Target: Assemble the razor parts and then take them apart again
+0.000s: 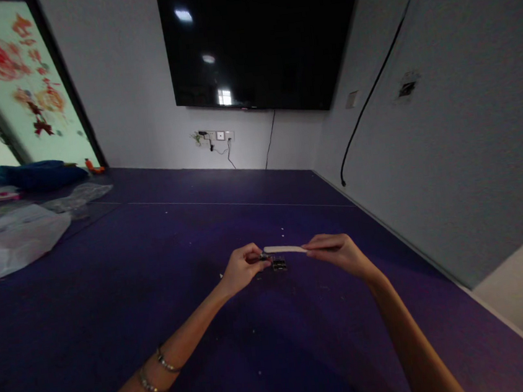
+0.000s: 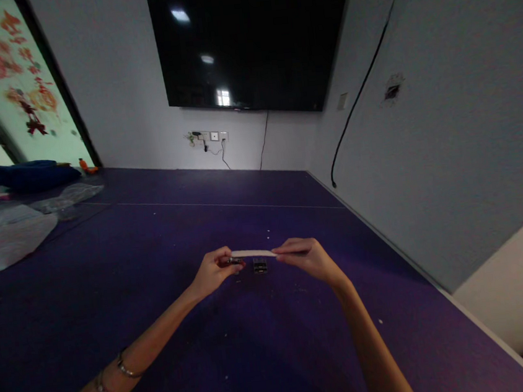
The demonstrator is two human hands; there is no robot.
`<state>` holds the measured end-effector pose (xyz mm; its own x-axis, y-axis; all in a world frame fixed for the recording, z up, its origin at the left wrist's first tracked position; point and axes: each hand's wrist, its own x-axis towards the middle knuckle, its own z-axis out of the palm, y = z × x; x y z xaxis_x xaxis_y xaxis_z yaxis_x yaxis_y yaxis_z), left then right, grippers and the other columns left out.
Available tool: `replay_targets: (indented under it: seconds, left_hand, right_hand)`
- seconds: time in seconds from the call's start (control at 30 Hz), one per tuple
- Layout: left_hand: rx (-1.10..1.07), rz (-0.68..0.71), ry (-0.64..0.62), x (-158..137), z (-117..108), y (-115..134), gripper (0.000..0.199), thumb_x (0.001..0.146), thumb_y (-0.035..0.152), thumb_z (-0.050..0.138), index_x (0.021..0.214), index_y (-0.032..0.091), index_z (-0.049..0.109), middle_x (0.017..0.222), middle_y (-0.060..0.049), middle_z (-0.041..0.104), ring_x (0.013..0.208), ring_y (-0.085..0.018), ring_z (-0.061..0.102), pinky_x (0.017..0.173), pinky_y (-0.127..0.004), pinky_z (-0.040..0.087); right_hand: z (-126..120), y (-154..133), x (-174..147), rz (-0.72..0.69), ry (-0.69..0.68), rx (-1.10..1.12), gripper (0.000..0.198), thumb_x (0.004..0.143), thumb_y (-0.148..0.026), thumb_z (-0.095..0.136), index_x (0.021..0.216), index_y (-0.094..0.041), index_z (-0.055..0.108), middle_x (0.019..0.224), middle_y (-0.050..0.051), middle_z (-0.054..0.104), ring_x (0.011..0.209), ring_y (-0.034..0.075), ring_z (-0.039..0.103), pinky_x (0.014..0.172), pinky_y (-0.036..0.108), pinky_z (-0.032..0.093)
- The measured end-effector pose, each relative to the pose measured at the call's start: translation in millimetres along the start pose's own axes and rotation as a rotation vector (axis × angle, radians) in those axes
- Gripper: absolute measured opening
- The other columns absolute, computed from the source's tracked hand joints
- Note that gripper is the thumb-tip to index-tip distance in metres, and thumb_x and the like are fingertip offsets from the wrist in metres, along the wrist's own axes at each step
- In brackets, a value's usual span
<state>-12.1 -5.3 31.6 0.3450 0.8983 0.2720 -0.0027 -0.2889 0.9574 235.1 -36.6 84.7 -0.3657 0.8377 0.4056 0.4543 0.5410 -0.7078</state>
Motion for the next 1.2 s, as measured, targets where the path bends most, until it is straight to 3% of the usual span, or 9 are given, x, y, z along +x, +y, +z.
replay_targets:
  seconds: [0.1, 0.23, 0.43, 1.2]
  left_hand:
    - [0.045, 0.004, 0.011, -0.5, -0.2, 1.2, 0.019, 0.063, 0.021, 0.069, 0.066, 0.015, 0.052, 0.065, 0.0, 0.065, 0.061, -0.012, 0.06, 0.057, -0.023, 0.043]
    - [0.001, 0.006, -0.001, -1.2, 0.9, 3.0, 0.018, 0.064, 0.021, 0.069, 0.066, 0.015, 0.052, 0.071, -0.002, 0.067, 0.066, -0.013, 0.061, 0.062, -0.024, 0.044]
    - [0.045, -0.005, 0.012, -0.9, 1.4, 3.6, 0.017, 0.062, 0.02, 0.07, 0.066, 0.015, 0.054, 0.059, 0.002, 0.062, 0.054, -0.009, 0.055, 0.053, -0.021, 0.039]
    - [0.008, -0.004, -0.024, -2.7, 3.2, -0.9, 0.02, 0.064, 0.025, 0.069, 0.067, 0.015, 0.051, 0.07, -0.002, 0.067, 0.062, -0.012, 0.06, 0.056, -0.023, 0.043]
  right_hand:
    - [-3.8, 2.0, -1.5, -0.001, -0.034, 0.007, 0.024, 0.075, -0.037, 0.063, 0.092, -0.023, 0.071, 0.084, 0.006, 0.067, 0.075, 0.016, 0.06, 0.064, 0.028, 0.047]
    - [-7.4, 2.3, -3.4, 0.032, 0.026, -0.016, 0.023, 0.075, -0.036, 0.063, 0.091, -0.024, 0.072, 0.085, 0.006, 0.068, 0.079, 0.018, 0.061, 0.066, 0.029, 0.048]
    - [-6.4, 3.5, -3.5, 0.027, -0.045, 0.045, 0.023, 0.073, -0.036, 0.065, 0.09, -0.022, 0.072, 0.083, 0.006, 0.067, 0.074, 0.016, 0.06, 0.063, 0.027, 0.047]
    - [-5.4, 14.1, -2.0, 0.038, -0.012, 0.022, 0.024, 0.073, -0.038, 0.064, 0.089, -0.022, 0.072, 0.084, 0.006, 0.067, 0.076, 0.017, 0.061, 0.065, 0.028, 0.048]
